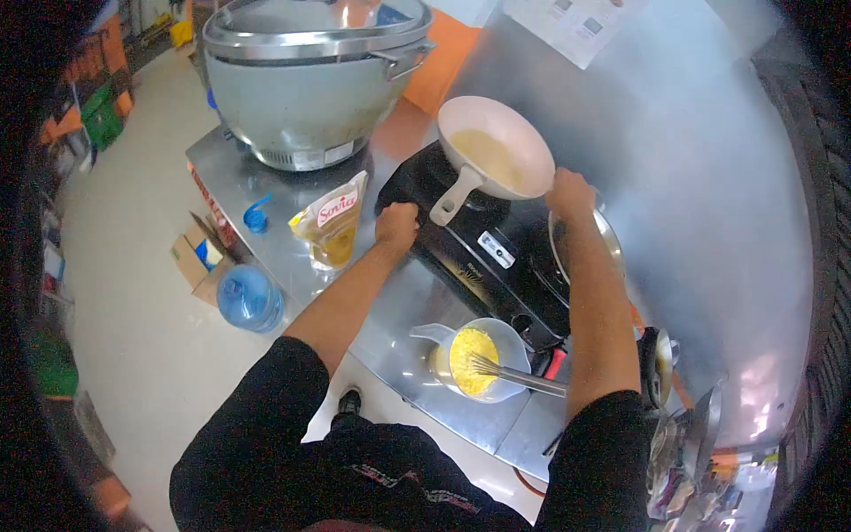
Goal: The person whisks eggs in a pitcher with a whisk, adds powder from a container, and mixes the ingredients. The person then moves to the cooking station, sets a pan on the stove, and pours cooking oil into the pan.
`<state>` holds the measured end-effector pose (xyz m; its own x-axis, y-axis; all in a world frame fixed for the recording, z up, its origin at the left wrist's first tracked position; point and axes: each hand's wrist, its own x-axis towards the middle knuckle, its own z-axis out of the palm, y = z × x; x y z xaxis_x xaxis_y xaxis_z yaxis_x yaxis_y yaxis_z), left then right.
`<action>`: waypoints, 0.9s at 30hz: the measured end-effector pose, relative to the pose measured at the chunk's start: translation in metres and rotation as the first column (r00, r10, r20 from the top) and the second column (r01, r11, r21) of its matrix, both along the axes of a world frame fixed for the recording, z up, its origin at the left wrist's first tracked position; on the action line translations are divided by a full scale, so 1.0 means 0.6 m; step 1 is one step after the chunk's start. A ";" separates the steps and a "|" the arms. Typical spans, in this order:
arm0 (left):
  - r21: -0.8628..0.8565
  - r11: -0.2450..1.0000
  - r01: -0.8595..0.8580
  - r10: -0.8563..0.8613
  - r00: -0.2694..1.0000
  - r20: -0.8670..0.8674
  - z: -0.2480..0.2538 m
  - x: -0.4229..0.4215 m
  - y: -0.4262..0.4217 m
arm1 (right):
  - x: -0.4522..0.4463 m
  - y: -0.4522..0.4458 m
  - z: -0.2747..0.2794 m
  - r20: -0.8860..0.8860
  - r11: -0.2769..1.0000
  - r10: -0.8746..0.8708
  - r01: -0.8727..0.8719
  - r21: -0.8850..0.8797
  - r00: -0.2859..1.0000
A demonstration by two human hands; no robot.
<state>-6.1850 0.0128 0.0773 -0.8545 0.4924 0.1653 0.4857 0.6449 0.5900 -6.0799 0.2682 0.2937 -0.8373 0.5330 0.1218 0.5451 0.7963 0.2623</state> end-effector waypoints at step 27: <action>0.698 0.606 -0.381 -0.118 0.825 0.553 -0.089 0.143 -0.105 | 0.005 0.033 -0.037 -0.131 0.965 0.262 -0.263 0.007 0.956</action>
